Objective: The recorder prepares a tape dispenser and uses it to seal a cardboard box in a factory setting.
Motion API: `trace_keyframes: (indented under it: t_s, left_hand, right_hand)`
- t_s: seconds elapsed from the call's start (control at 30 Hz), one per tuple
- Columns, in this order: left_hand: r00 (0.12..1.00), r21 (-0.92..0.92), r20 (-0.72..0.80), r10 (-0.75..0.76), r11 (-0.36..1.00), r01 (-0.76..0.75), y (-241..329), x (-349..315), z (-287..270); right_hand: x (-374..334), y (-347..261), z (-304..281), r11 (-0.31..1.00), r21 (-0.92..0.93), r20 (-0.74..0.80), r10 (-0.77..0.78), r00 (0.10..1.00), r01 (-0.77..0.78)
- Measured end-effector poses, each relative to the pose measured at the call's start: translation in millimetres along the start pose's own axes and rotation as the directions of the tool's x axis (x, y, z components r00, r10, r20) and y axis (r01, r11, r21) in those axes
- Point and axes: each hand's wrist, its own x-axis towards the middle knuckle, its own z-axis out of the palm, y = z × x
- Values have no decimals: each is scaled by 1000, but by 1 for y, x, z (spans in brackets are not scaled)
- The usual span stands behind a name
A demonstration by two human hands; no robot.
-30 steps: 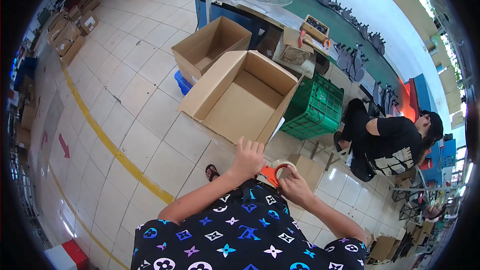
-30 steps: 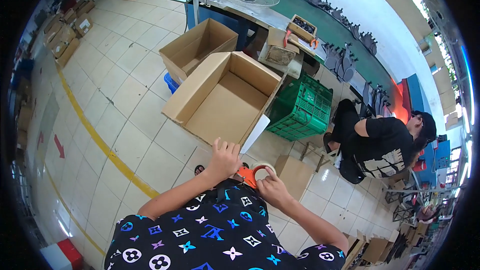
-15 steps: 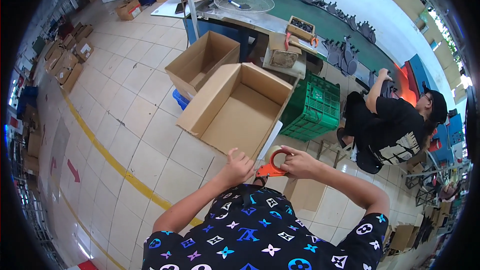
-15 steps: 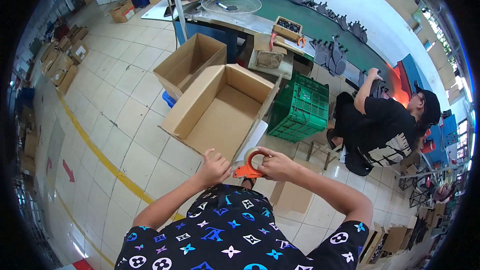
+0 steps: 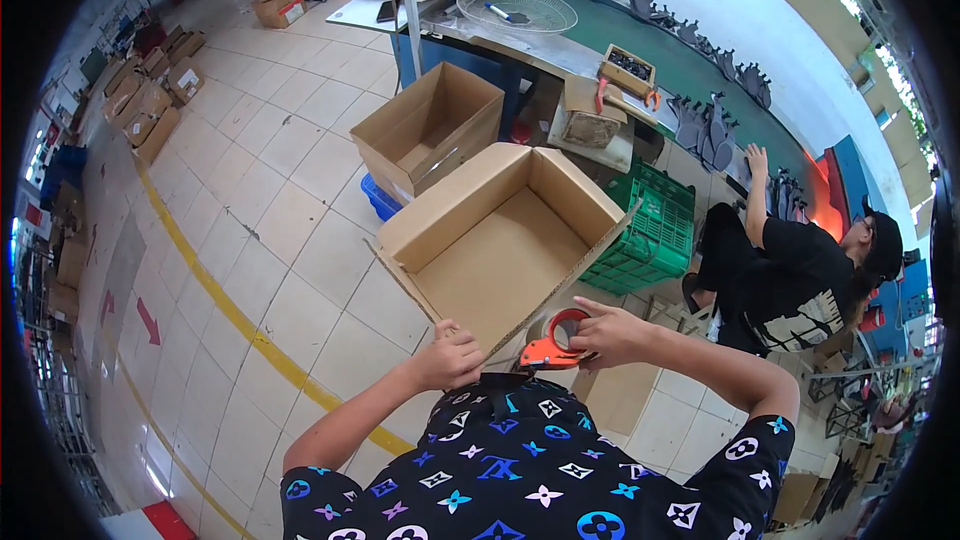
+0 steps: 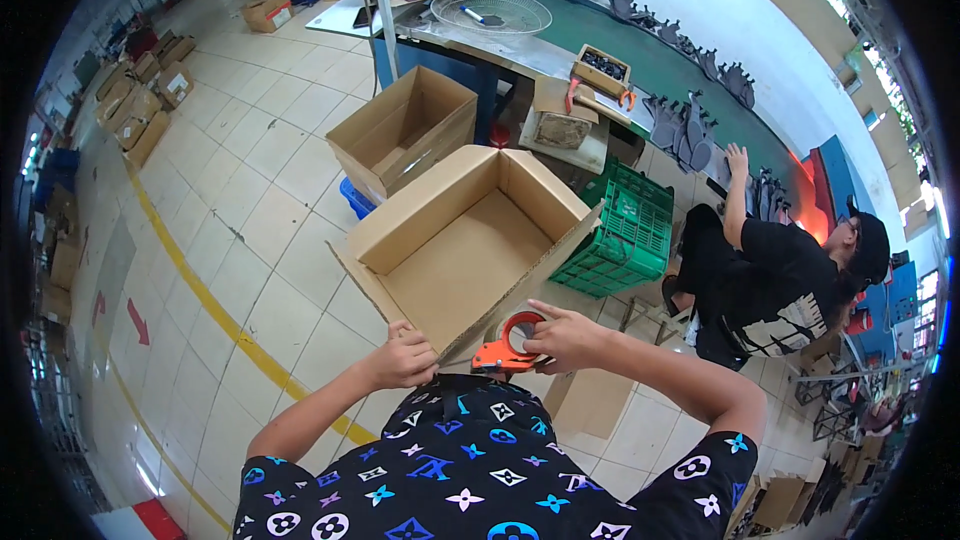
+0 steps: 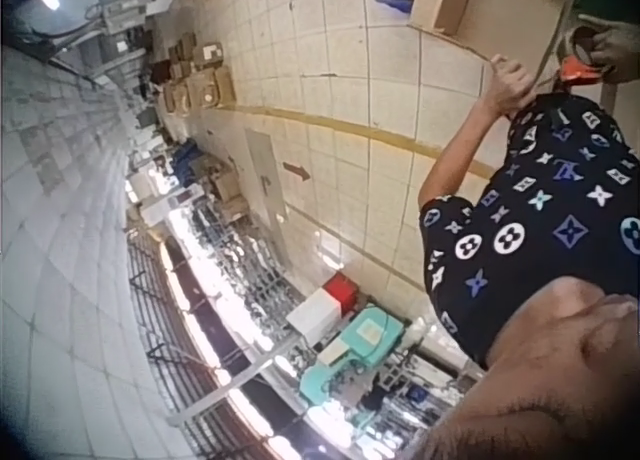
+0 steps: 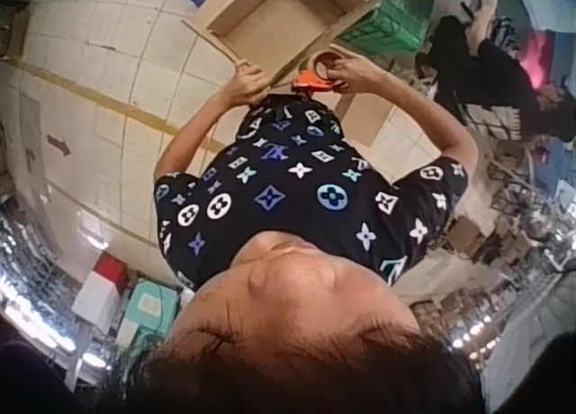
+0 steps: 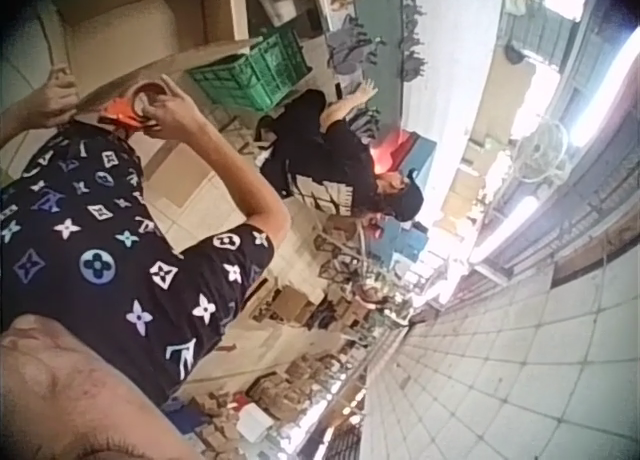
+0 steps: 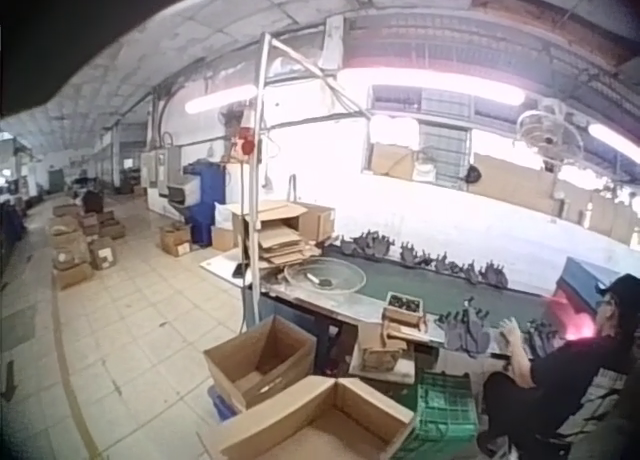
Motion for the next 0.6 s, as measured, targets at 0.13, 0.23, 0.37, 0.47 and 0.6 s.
trace_keyframes:
  t_s: [0.13, 0.23, 0.37, 0.47, 0.6]
  left_hand:
    - [1000, -29, 12, -18, 999, 18, -3, 0, -7]
    - [1000, -36, 5, 9, 999, -8, -7, 3, -11]
    - [999, -22, 47, 28, 999, -27, -2, 1, -6]
    - [997, -20, 78, 21, 1000, -20, 2, 3, -5]
    - [997, -19, 76, -17, 1000, 19, 4, 1, -5]
  right_hand:
    - [-3, -4, -2, 995, 96, 46, -13, 999, 9]
    - [-5, -5, 7, 972, 234, 29, -2, 1000, -5]
    - [-2, -11, 21, 874, 468, 85, 98, 992, -126]
    - [-2, -1, 51, 784, 599, 51, 169, 984, -166]
    - [2, -5, 90, 234, 886, 313, 339, 887, -401]
